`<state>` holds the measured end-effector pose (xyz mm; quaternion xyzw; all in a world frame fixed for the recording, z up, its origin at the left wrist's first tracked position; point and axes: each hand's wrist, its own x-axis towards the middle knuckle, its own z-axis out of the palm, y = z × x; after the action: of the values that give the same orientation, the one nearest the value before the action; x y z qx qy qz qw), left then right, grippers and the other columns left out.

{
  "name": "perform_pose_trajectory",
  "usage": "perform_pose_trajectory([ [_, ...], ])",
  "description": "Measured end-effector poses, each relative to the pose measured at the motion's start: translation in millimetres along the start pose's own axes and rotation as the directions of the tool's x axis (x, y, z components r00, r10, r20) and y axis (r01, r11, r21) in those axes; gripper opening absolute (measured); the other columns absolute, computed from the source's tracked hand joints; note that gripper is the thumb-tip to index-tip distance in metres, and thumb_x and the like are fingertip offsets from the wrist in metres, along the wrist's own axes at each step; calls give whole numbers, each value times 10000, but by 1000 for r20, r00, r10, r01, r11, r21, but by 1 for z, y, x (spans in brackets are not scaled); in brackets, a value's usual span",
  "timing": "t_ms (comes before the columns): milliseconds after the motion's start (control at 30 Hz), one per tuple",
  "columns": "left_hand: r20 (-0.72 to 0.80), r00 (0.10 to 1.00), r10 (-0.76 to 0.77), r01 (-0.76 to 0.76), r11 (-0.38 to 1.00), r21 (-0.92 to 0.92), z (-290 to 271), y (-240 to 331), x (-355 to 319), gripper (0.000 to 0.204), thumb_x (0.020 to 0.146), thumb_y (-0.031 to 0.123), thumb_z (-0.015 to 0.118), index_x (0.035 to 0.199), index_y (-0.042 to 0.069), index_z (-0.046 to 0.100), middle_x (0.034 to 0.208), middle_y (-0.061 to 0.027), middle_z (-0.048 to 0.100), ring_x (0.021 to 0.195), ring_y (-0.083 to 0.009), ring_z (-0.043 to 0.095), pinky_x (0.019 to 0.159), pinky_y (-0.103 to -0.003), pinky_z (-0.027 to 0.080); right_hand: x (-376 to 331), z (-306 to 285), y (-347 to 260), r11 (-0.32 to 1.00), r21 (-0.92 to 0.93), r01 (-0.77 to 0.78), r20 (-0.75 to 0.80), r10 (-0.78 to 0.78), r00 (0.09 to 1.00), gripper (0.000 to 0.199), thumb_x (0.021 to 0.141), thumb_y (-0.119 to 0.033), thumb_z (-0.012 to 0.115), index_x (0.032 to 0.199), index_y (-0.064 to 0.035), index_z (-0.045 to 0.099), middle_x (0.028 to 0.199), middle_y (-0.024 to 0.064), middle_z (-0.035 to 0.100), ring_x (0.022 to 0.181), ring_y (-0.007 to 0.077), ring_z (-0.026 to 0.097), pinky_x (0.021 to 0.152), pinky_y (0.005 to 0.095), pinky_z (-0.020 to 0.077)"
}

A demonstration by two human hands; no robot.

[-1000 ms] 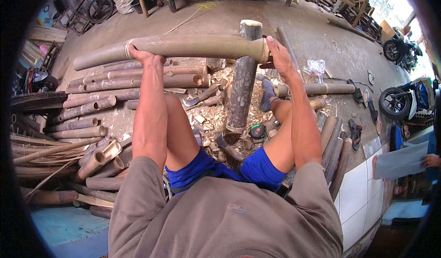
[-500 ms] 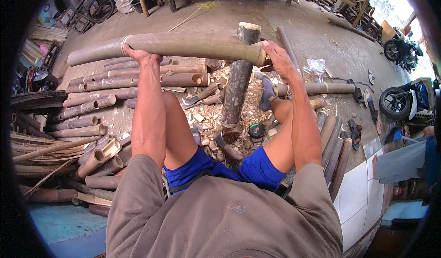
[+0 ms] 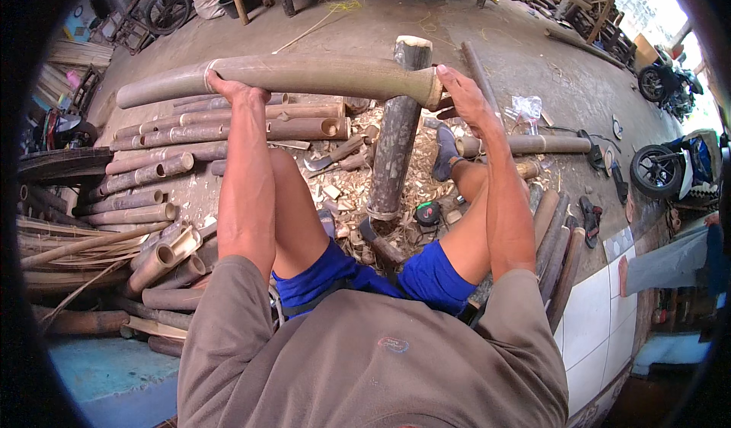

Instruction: The person sits on the floor and assembles bamboo pieces by fitting them together, measuring lengths with a tape measure, and using a wooden mallet to tap joints into place. The person repeatedly picks up bamboo segments, aligns them, and secures connections.

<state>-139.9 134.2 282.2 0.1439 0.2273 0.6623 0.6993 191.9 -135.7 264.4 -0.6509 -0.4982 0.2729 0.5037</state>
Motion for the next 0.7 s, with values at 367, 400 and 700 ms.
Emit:
perform_pose_trajectory([
  [367,-1,995,-101,101,988,114,-18,8,20,892,911,756,328,1522,121,466,1510,-166,526,1355,-438,529,1135,-671,412,2,7,-1,997,-19,-68,13,68,998,629,1079,-598,463,1234,-22,664,877,62,700,662,134,678,570,270,554],
  [400,3,994,-106,105,988,117,-19,9,21,898,915,757,322,1531,119,458,1519,-173,519,1364,-447,520,1140,-678,403,2,10,-1,998,-8,-70,-1,70,998,631,1079,-599,462,1215,-20,671,868,59,699,652,131,673,569,268,551],
  [700,-22,992,-121,122,985,121,-14,5,11,897,916,775,353,1514,119,485,1532,-164,516,1380,-426,509,1145,-665,390,8,8,10,997,-32,-71,9,71,997,676,1073,-629,451,1112,-1,700,838,43,687,653,113,650,586,257,526],
])
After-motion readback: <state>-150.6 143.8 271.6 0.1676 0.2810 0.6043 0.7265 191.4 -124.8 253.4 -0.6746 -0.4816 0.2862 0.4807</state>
